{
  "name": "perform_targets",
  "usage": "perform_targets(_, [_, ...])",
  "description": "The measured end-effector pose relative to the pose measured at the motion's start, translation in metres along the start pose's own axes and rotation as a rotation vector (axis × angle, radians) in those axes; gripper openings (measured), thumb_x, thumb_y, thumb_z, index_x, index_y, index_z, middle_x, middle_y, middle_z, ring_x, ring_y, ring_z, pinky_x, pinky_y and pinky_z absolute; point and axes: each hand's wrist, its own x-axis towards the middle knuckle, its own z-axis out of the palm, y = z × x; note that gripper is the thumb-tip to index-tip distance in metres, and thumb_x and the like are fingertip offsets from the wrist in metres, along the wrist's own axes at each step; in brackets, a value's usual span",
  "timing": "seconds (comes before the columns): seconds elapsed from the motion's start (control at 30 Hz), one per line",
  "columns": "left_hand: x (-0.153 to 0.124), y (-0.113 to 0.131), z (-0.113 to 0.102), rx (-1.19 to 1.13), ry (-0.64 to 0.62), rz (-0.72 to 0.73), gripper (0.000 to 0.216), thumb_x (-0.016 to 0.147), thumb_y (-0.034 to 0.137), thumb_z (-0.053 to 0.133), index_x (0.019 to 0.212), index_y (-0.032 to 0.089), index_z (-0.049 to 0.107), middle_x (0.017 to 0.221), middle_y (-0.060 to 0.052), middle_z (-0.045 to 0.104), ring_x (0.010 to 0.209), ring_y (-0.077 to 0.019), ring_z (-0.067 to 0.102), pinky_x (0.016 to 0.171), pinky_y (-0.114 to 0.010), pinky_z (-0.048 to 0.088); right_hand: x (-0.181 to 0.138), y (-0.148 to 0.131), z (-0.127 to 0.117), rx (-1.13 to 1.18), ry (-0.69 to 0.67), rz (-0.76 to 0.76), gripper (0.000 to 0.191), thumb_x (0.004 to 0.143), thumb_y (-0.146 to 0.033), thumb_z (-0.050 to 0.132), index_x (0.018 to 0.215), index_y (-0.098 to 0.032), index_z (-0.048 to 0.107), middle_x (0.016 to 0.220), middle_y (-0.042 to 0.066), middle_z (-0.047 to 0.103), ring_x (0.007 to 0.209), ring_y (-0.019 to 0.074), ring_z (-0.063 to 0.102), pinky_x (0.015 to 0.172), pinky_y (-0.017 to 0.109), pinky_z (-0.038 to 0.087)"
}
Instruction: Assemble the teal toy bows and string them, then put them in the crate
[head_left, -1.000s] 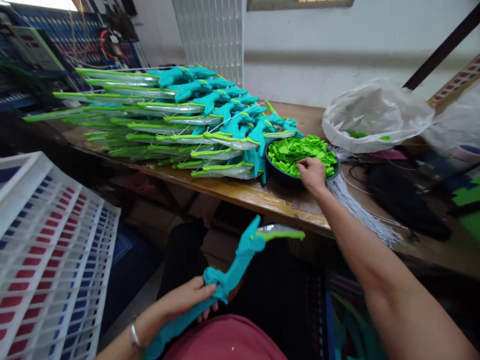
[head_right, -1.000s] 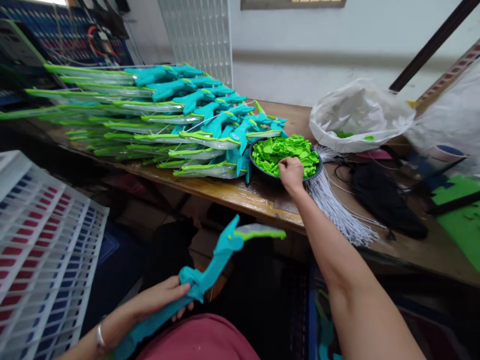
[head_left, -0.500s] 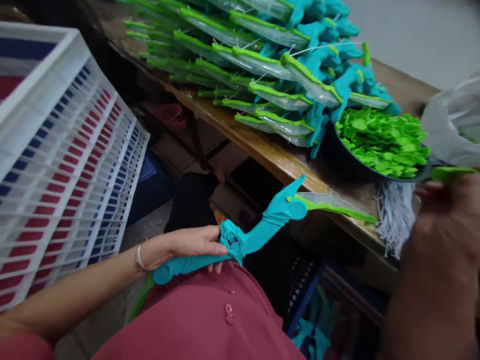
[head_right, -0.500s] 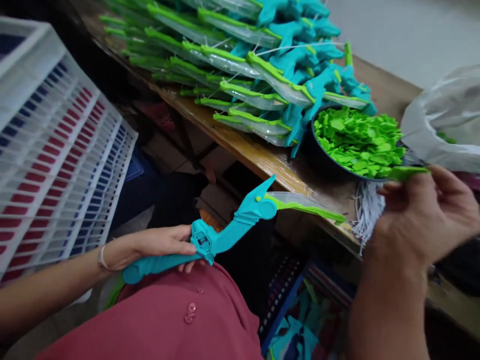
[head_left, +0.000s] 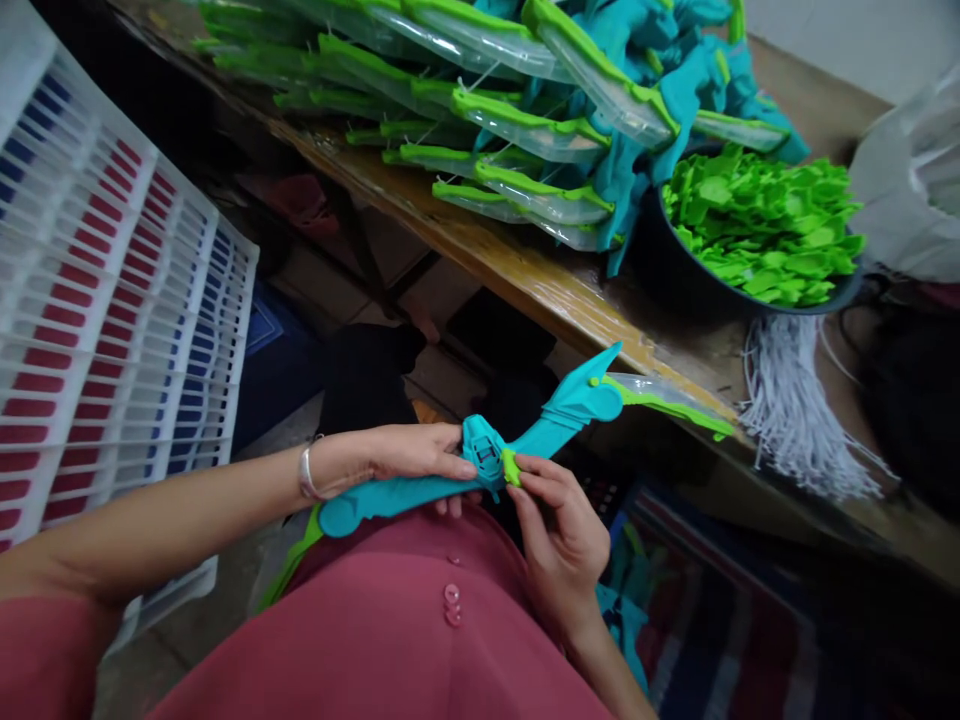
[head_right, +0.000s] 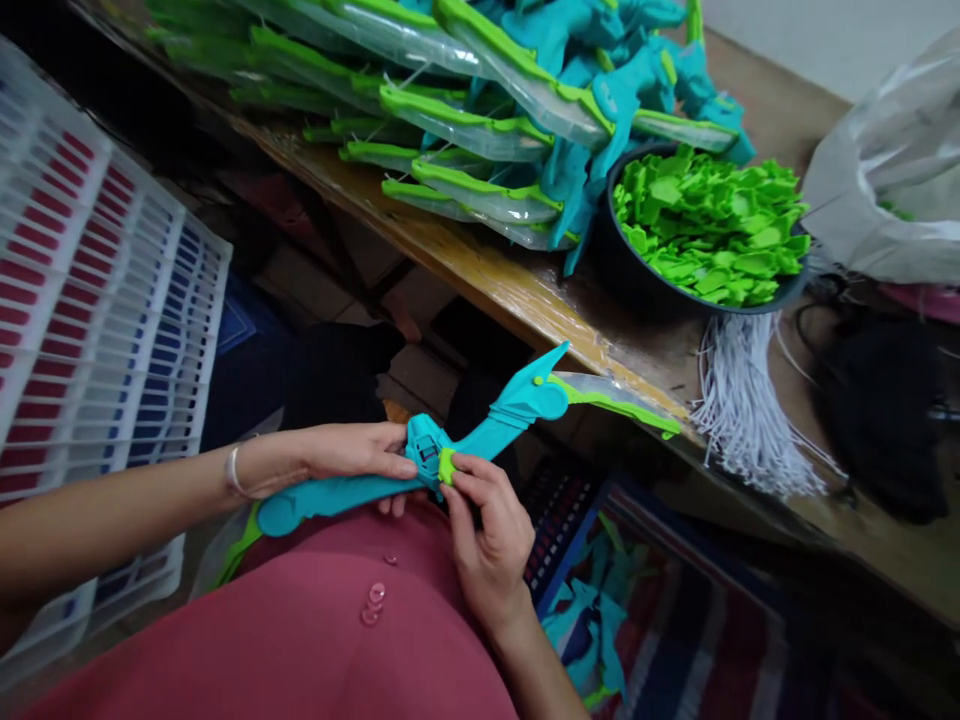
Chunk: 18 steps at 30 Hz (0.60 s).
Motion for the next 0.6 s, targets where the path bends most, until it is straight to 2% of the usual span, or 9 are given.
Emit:
perform_targets(0.1, [0.006,-0.003,-0.002,-0.017,-0.040,0.000,0.041,0.087,0.053,0.074,0.102,0.016,0.065,0.081,-0.004,0.073,0.066,-0.0166,0.071,0.057,-0.024,0.054,0.001,0.005,-0.001,-0.132,-0.050,-0.182,0.026,0.092,-0.005,0.068,0.112,-0.021,0.067,0.112,0.010,0.074,0.101,0.0200,0.073,0.084,0.033,0.063])
perform_targets(0.23, [0.012,-0.008,-0.003,-0.041,-0.116,-0.042,0.049,0.083,0.060,0.076,0.102,0.017,0.066,0.072,-0.002,0.072,0.063,-0.0180,0.071,0.060,-0.027,0.057,0.001,0.013,-0.001,-0.204,-0.092,-0.417,0.035,0.091,-0.004,0.068,0.122,-0.019,0.067,0.113,0.012,0.076,0.106,0.0230,0.073,0.087,0.038,0.064])
perform_targets(0.4, [0.010,-0.012,-0.005,-0.072,-0.202,-0.028,0.050,0.082,0.063,0.075,0.097,0.016,0.067,0.073,-0.003,0.073,0.061,-0.0179,0.070,0.064,-0.031,0.060,0.003,0.020,-0.003,-0.196,-0.191,-0.519,0.041,0.093,-0.005,0.065,0.132,-0.016,0.065,0.118,0.012,0.076,0.114,0.0257,0.071,0.091,0.042,0.064])
perform_targets(0.5, [0.009,-0.012,-0.006,-0.065,-0.233,-0.011,0.048,0.082,0.063,0.075,0.094,0.016,0.069,0.081,-0.005,0.074,0.062,-0.0177,0.071,0.063,-0.031,0.060,0.010,0.017,-0.007,-0.202,-0.254,-0.580,0.037,0.096,-0.006,0.061,0.132,-0.013,0.066,0.121,0.014,0.074,0.117,0.0274,0.069,0.092,0.044,0.065])
perform_targets(0.6, [0.007,-0.011,-0.006,-0.045,-0.236,-0.014,0.047,0.084,0.062,0.073,0.094,0.016,0.071,0.082,-0.006,0.074,0.064,-0.0192,0.071,0.062,-0.032,0.060,0.017,0.011,-0.012,-0.242,-0.312,-0.640,0.032,0.099,-0.008,0.056,0.128,-0.012,0.068,0.121,0.016,0.074,0.119,0.0286,0.068,0.092,0.043,0.065])
